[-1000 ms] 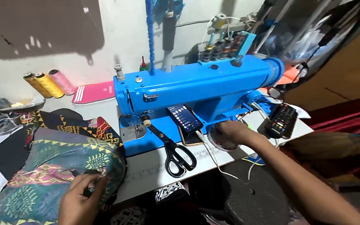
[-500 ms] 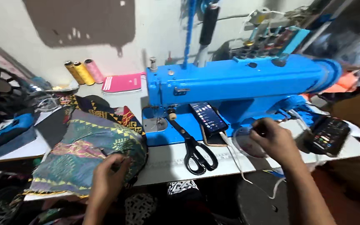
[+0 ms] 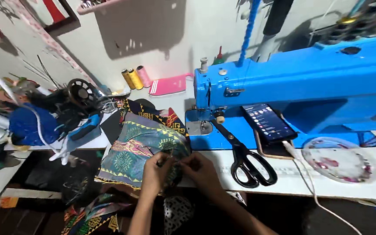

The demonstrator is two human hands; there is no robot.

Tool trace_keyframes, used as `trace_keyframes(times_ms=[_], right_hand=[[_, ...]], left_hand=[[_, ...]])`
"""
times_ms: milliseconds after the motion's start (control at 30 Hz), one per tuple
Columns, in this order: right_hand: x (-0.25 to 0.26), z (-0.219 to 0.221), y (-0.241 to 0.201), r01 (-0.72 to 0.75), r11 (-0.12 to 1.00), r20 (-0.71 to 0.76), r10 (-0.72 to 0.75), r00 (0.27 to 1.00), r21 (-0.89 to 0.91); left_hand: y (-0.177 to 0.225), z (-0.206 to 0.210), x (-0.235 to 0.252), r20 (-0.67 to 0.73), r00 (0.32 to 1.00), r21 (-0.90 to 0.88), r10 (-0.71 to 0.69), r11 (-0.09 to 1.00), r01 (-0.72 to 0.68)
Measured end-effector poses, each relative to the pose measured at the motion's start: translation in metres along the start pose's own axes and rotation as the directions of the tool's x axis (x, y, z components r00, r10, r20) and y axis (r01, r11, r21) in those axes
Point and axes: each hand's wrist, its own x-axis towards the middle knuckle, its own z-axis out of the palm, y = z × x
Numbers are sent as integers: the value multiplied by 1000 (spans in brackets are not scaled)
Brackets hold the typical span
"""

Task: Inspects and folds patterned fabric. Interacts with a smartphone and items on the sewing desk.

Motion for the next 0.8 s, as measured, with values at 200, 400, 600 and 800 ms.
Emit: trace_keyframes(times_ms=[200,400,600,800], right_hand=[[-2,4,9,82,979,-95,-101,990,-184],[1,12,19,148,965,-114,-176,978,-216],[1,17,28,249,934,-102,-282,954,-255],[3,-4,15,158,932,-42,-181,983,-327]], left_hand=[[-4,6,-1,-40,996,121,83,990,-78],[-9,17,-4,-150,959,197,239,958,-208],[-5,25,-8,-192,949,273,249,943,-192],[-3,9,-1,-95,980,164,175,974,-158]])
